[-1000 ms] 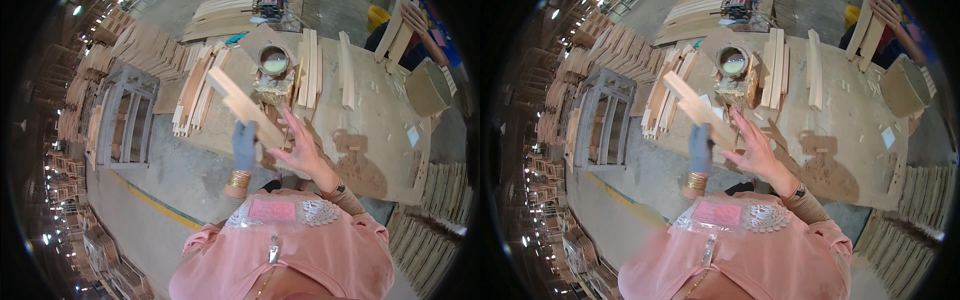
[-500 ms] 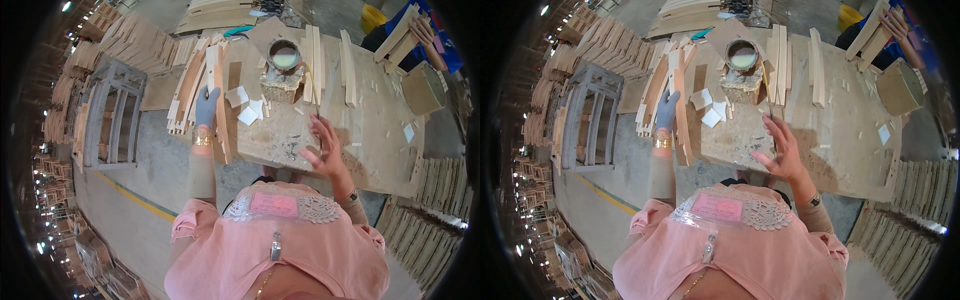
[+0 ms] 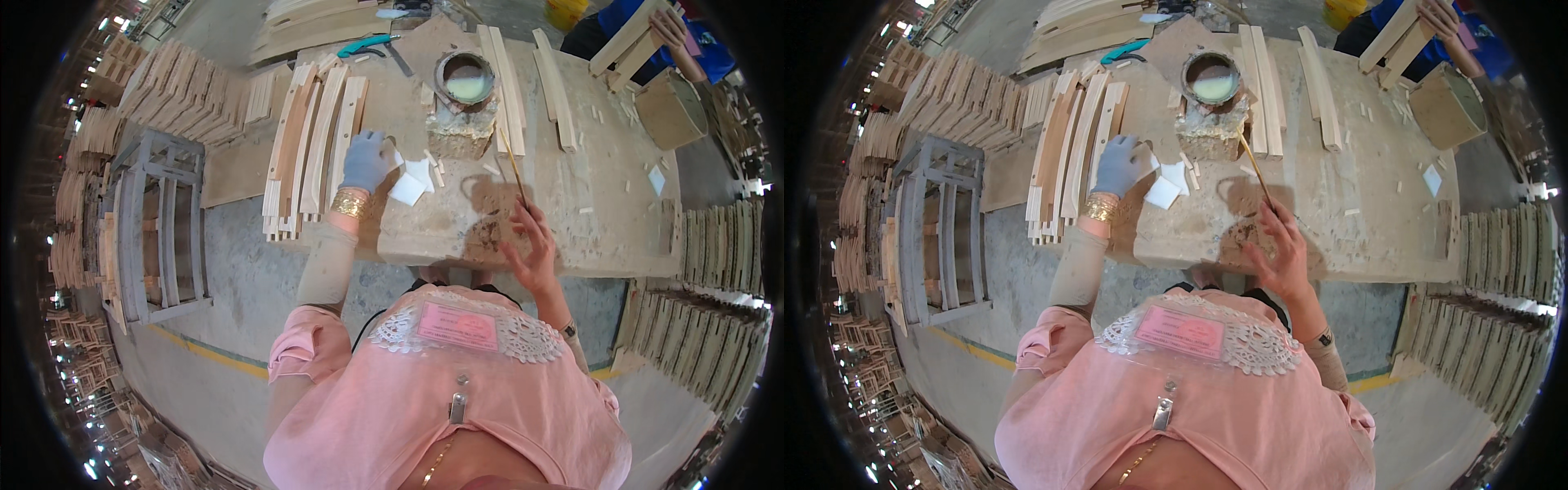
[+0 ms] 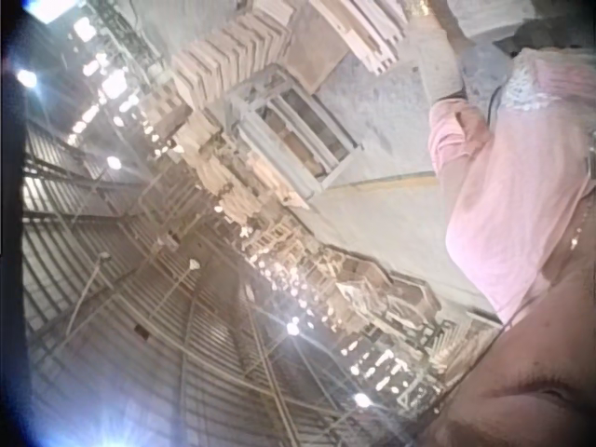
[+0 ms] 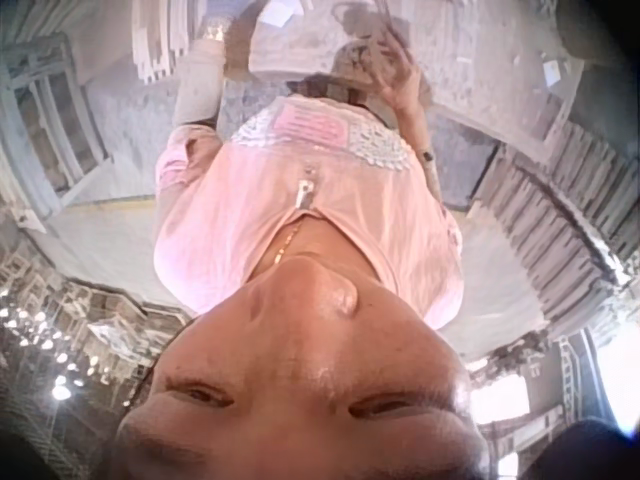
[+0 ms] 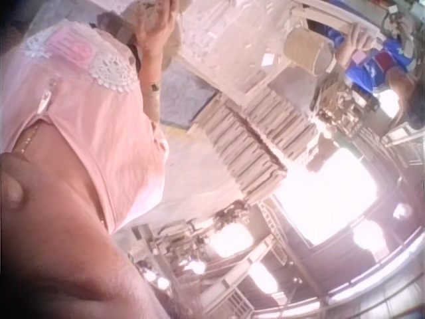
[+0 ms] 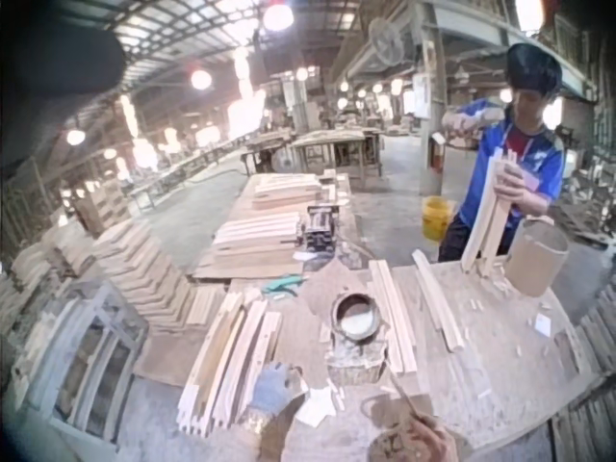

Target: The person applies glue to small wooden pieces using a brush and a container of white adhesive. They handle the pieces one at a time, dip the brush, and apply glue to the surfaces and holes of the wood before placing them on the table.

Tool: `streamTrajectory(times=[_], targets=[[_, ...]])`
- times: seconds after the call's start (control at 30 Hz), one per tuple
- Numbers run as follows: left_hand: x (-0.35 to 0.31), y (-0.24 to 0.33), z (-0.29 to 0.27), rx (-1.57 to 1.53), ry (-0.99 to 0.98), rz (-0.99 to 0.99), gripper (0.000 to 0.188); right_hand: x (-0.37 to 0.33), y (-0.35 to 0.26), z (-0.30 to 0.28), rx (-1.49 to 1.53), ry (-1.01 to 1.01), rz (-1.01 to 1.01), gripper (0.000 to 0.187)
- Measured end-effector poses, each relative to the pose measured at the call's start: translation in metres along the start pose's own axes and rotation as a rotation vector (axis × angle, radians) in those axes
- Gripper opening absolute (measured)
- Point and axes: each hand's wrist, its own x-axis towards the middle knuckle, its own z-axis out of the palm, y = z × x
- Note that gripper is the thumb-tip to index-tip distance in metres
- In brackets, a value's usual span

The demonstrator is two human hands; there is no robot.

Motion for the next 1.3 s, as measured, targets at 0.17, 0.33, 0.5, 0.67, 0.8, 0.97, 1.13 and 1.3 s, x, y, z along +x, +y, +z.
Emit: streamTrajectory(times=[0.17,0.33,0.5,0.67,0.8,0.97,1.13,1.3], targets=[[0.003,0.002,0.007,0.16,-0.192,-0.074,0.022,0.009,-0.006,0.008,0.017,0.031,-0.013,0.057],[0.014,-0.012,-0.052,-0.622,-0.396,-0.095,0.015,0.01,-0.003,0.007,0.013,0.1,0.001,0.054],[-0.017,0.002,-0.011,-0.529,-0.116,0.557,0.013,0.014,-0.011,0.01,0.048,0.064,-0.016,0.051],[-0.025,0.024,0.016,-0.35,-0.397,0.415,0.016,0.018,-0.014,0.011,0.039,0.073,-0.05,0.047],[-0.014,0.015,-0.009,-0.636,-0.417,0.091,0.026,0.015,-0.01,0.012,-0.012,0.149,-0.031,0.037],[0.088,-0.015,-0.011,-0.742,0.057,-0.143,0.046,0.005,0.006,0.015,-0.131,0.192,-0.074,0.022],[0.197,-0.03,0.018,-0.567,0.299,-0.156,0.045,0.002,-0.018,0.019,-0.053,0.275,-0.029,0.02],[0.253,-0.022,0.035,-0.56,0.108,-0.203,0.038,0.005,-0.034,0.019,-0.061,0.331,0.197,0.02]])
